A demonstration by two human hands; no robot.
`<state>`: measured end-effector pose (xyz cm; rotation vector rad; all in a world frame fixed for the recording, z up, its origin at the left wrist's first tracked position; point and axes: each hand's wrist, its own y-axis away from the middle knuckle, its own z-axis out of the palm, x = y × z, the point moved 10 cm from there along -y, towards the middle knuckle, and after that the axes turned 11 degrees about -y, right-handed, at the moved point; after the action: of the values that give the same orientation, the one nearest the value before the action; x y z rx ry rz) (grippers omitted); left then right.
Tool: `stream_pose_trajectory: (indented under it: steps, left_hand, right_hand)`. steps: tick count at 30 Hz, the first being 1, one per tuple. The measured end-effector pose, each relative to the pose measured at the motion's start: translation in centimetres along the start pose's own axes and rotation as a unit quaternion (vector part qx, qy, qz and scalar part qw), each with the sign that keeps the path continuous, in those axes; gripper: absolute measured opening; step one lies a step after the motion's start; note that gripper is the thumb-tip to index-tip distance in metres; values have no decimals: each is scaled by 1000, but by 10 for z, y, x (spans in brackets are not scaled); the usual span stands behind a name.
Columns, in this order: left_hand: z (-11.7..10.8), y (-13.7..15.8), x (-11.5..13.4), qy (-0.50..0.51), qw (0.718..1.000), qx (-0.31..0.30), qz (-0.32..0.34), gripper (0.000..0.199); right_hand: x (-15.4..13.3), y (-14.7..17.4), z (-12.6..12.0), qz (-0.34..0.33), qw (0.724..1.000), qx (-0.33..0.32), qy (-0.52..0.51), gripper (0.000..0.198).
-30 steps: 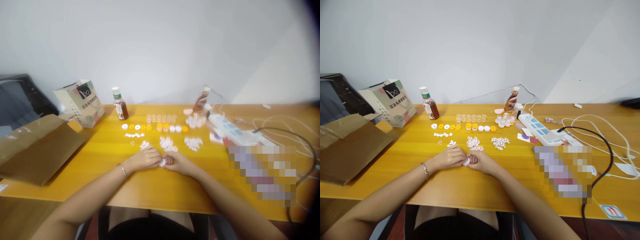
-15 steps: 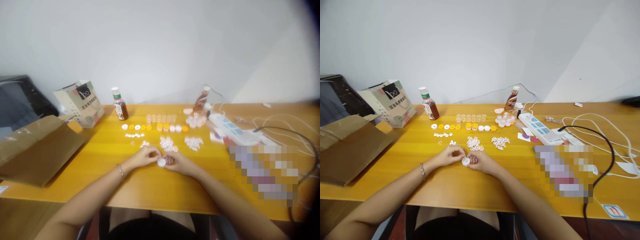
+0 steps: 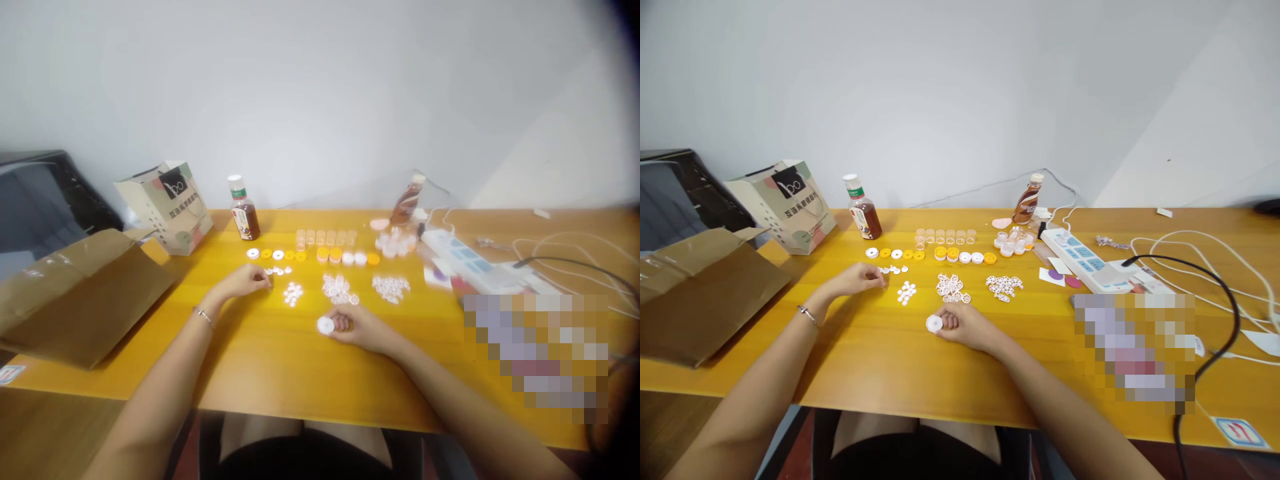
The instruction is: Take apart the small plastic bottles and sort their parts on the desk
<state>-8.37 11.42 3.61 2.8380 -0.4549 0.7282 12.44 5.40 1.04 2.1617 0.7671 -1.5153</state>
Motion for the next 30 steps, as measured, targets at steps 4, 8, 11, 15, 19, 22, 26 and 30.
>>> stream_pose_trajectory:
  steps: [4,8,11,15,19,22,26,30]
  left_hand:
    - [3,0,-8,-51,998,-18,-15,27]
    - [5,0,-8,-86,996,-15,-24,27]
    - [0,2,-8,-101,995,-4,-24,25]
    - [-9,7,5,-130,991,24,-17,26]
    - [-7,20,78,-141,972,131,132,29]
    - [22,43,144,-158,924,139,319,24]
    - [50,58,172,-216,884,137,392,23]
    - [44,54,163,-211,885,156,384,20]
  right_hand:
    - [0,0,1,2,1000,-3,-1,16]
    - [0,0,1,6,1000,-4,0,16]
    - [-1,1,1,5,1000,-5,-5,17]
    - [-4,2,-1,13,999,-9,-43,24]
    - [-7,2,-7,22,994,11,-103,34]
    - [-9,2,-9,18,991,19,-133,37]
    - [-11,2,-9,8,987,29,-156,36]
    - [-6,0,-14,5,983,49,-179,43]
